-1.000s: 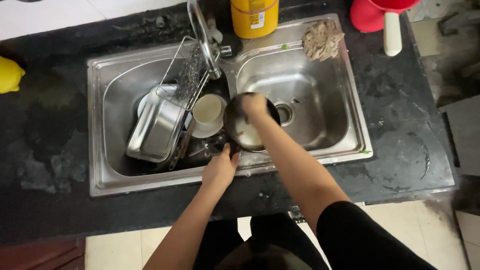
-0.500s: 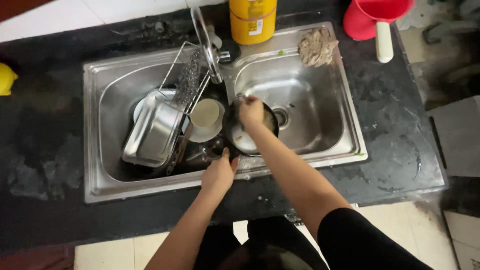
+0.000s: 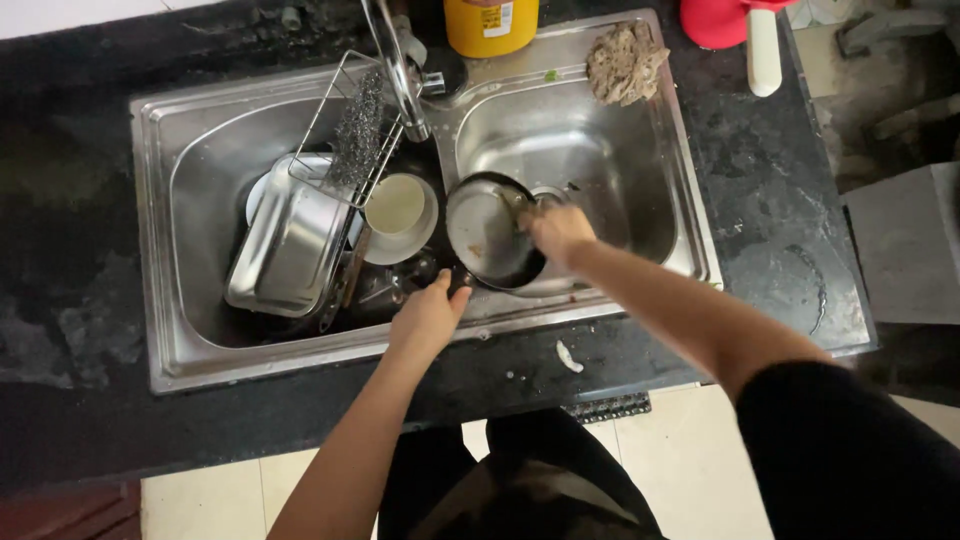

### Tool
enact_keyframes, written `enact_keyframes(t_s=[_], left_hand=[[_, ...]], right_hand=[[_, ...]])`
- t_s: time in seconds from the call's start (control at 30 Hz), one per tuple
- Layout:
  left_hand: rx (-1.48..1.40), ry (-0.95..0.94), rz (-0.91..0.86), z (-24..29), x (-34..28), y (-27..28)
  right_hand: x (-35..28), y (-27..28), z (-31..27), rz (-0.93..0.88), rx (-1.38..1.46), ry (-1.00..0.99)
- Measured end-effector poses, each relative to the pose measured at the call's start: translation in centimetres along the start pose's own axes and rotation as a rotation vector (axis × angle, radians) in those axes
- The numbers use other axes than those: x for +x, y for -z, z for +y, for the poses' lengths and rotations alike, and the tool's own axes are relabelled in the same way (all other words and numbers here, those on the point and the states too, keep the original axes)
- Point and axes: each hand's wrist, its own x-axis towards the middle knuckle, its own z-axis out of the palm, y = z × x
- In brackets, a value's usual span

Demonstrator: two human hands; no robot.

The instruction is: Washing and rinsing kitchen utensils and a frying pan in a sink.

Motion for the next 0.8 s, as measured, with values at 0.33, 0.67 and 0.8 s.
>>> enact_keyframes(t_s=[0.33,0.67,0.8], left_hand=[[-0.029,-0.013,0.041,1.2,-2.1,2.2],[-0.013,0.018,0.039,0.2,-1.2,-0.2],[-0.009,0.055,0.046,1.3,-4.2,1.2]], right_hand=[[3.2,-5.9,1.2,0.486,-0.050,0.187],[2.1,2.0,-10.4,0.207,0.725,-0.222],[3.3,-1.9,-6.6,0.321,0.533,-0.356]])
